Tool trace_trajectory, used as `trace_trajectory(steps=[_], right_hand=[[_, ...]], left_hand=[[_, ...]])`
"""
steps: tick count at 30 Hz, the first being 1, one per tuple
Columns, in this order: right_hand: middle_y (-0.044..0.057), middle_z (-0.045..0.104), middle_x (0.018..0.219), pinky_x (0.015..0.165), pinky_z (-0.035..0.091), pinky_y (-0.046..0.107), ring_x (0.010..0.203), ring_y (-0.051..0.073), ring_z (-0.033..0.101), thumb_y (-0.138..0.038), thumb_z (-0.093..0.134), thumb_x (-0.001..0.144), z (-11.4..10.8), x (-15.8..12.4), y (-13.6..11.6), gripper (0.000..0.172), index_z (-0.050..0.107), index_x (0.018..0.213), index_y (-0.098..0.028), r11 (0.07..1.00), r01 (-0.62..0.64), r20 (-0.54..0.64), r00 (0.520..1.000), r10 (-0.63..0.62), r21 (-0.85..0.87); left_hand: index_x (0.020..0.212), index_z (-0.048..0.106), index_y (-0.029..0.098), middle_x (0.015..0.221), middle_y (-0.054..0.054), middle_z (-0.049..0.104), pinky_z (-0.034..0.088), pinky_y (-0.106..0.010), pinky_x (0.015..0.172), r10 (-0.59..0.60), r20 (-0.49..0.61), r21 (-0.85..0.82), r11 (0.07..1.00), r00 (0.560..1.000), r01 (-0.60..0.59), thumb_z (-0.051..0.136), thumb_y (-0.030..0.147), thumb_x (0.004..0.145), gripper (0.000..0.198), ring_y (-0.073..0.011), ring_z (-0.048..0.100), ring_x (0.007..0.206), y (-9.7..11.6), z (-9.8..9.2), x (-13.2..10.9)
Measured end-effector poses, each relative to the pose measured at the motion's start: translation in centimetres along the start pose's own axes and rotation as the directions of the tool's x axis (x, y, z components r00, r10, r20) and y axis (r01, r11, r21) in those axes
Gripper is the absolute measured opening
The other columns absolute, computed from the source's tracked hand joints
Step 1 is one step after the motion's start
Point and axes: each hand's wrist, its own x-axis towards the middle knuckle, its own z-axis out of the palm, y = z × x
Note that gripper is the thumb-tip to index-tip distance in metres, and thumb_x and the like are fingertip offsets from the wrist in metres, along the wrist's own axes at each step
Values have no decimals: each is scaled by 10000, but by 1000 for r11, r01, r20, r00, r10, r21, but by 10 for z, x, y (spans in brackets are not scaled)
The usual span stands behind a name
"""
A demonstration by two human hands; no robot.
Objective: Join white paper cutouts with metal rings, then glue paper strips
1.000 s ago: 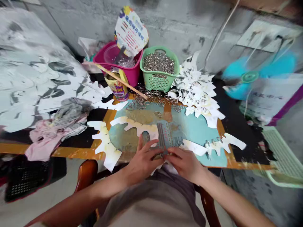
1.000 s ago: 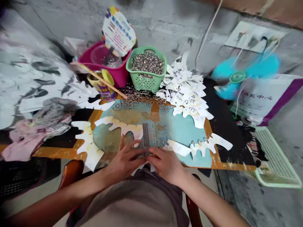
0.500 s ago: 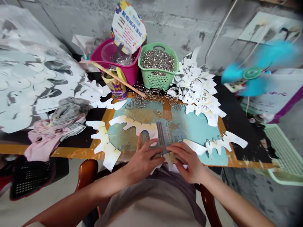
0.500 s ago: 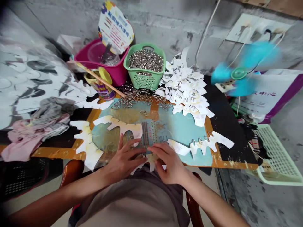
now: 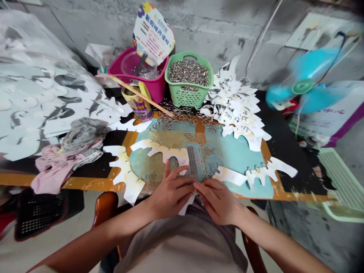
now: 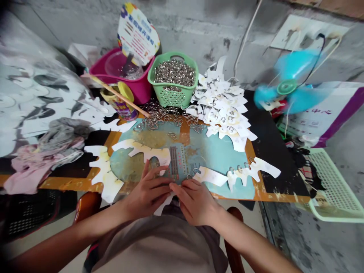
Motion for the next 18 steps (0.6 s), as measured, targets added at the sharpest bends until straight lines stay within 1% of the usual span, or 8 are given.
trace_trajectory(steps=[3,5,8,10,12,14,16,18], right_hand=[[155,669,1023,790,517,441,920,272,567,-101,471,881,0,4,-6,641,283,1493,-91,1000,-23,-3,1000,23,-4],[147,682,1000,816,500,472,897,270,576,-101,473,876,1,6,-9,634,292,1484,-95,999,-35,-9,999,35,-27],[140,700,980,852,479,500,887,269,585,-105,495,865,4,6,-12,607,331,1449,-91,998,-43,-37,998,42,-47],[130,709,959,854,477,497,888,270,588,-106,507,861,7,6,-12,605,337,1441,-89,998,-36,-62,998,34,-42],[119,715,940,853,479,495,897,273,593,-98,507,860,9,6,-12,611,329,1445,-90,999,-30,-92,995,26,-39],[123,715,951,844,487,490,910,277,600,-90,498,866,10,7,-12,610,321,1449,-88,998,-34,-111,993,29,-48],[142,708,984,818,500,477,912,279,607,-87,487,873,8,7,-11,607,313,1455,-86,997,-46,-121,992,38,-63],[157,699,1022,790,513,464,913,282,613,-92,479,880,6,7,-9,613,299,1466,-96,994,-71,-118,991,62,-79]], left_hand=[[1099,664,209,1211,-89,703,123,-663,1194,-18,-42,-83,996,999,15,554,72,861,296,-301,468,1339,-1,0,-5],[1121,632,192,1262,-117,672,180,-666,1181,-31,-122,-131,991,992,14,523,30,845,338,-290,519,1297,-1,-3,-8],[1089,604,180,1129,-105,708,304,-630,1148,-104,-346,-166,985,932,49,511,11,836,319,-251,622,1137,-1,-14,-8],[1091,590,182,1084,-90,714,329,-605,1142,-135,-409,-108,989,903,99,564,36,825,304,-245,618,1116,-3,-24,-6],[1121,571,196,1083,-70,722,286,-596,1170,-86,-277,-25,996,957,82,603,50,824,333,-242,586,1169,-6,-29,-3],[1147,548,202,1060,-52,733,221,-596,1201,3,-35,0,1000,999,-3,563,36,862,330,-224,566,1219,-8,-28,0],[1154,527,185,1027,-57,738,185,-607,1208,69,140,0,998,988,-70,494,29,911,291,-216,565,1241,-10,-23,5],[1155,512,163,1004,-77,738,186,-615,1201,98,226,10,995,969,-103,460,60,952,234,-224,559,1261,-13,-17,13]])
